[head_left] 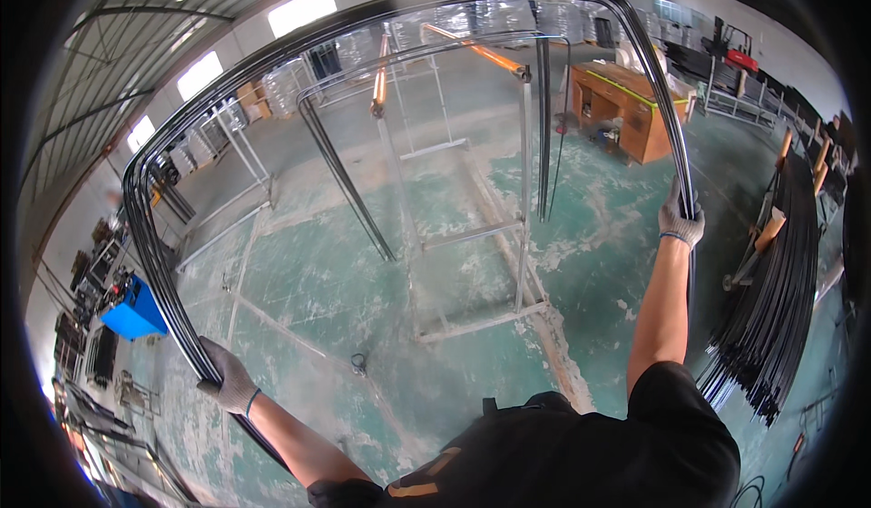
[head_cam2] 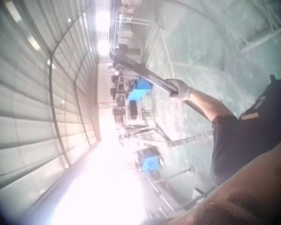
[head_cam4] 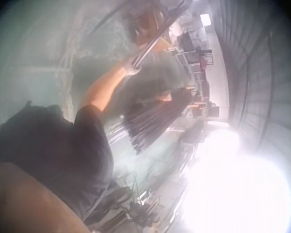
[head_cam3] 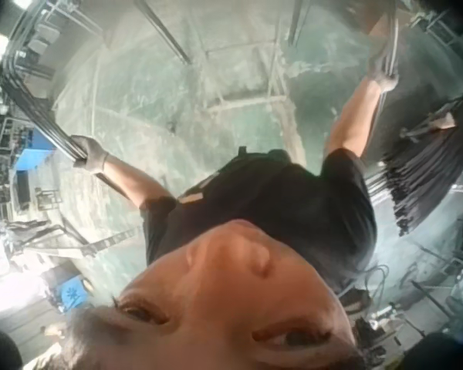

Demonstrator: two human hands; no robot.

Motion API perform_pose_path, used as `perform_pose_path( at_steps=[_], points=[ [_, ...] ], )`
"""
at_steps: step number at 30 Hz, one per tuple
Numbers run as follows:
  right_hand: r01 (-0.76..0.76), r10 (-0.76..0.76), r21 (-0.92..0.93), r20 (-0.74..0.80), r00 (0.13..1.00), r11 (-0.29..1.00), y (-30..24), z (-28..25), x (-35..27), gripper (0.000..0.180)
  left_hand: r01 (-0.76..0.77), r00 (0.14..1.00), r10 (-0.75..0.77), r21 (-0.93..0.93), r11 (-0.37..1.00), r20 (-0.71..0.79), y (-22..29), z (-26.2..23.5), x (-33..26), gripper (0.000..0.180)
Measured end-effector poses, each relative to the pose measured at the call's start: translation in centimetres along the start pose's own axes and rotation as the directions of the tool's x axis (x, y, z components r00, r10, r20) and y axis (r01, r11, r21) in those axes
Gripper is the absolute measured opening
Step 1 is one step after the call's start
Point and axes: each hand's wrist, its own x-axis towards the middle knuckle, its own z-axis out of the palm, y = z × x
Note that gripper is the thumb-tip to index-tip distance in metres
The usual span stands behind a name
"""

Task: The person bends long metal rods into rectangular frames using a manual bending machine. They measure the rods, feed them into the machine, and stack the finished frames on a rack.

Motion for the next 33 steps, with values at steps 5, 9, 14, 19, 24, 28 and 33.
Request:
perform_pose_path(
  at_steps=[5,9,14,19,24,28,33],
  points=[
    [0.124,-0.118,0.055,-0.109,0.987,0.991,0.0,-7.2,4.1,0.037,0.043,0.997,-0.042,0.022,0.999,-0.065,-7.7,-6.3,4.6,0.062],
    [0.220,-0.212,0.029,-0.173,0.962,0.975,1.9,-11.7,8.5,0.037,0.023,0.989,-0.020,0.018,1.000,-0.145,-12.7,-12.0,6.6,0.054],
    [0.198,-0.192,0.006,-0.219,0.957,0.980,4.8,-18.3,18.4,0.037,0.000,0.962,0.003,0.013,1.000,-0.272,-17.5,-20.3,8.5,0.043],
    [0.217,-0.224,-0.056,-0.229,0.947,0.975,10.9,-20.3,25.9,0.037,-0.110,0.934,0.144,0.119,0.987,-0.327,-21.3,-26.2,9.2,0.040],
    [0.249,-0.255,-0.052,-0.191,0.948,0.967,14.7,-22.1,33.5,0.041,-0.137,0.879,0.246,0.279,0.951,-0.409,-24.6,-32.0,11.6,0.040],
    [0.125,-0.152,-0.122,-0.237,0.960,0.985,18.2,-24.3,36.2,0.046,-0.048,0.875,0.232,0.399,0.915,-0.425,-28.1,-35.6,12.5,0.037],
    [0.181,-0.216,-0.164,-0.230,0.949,0.970,16.0,-26.3,43.5,0.044,0.214,0.879,0.006,0.405,0.889,-0.476,-33.0,-41.8,11.8,0.022]
  ],
)
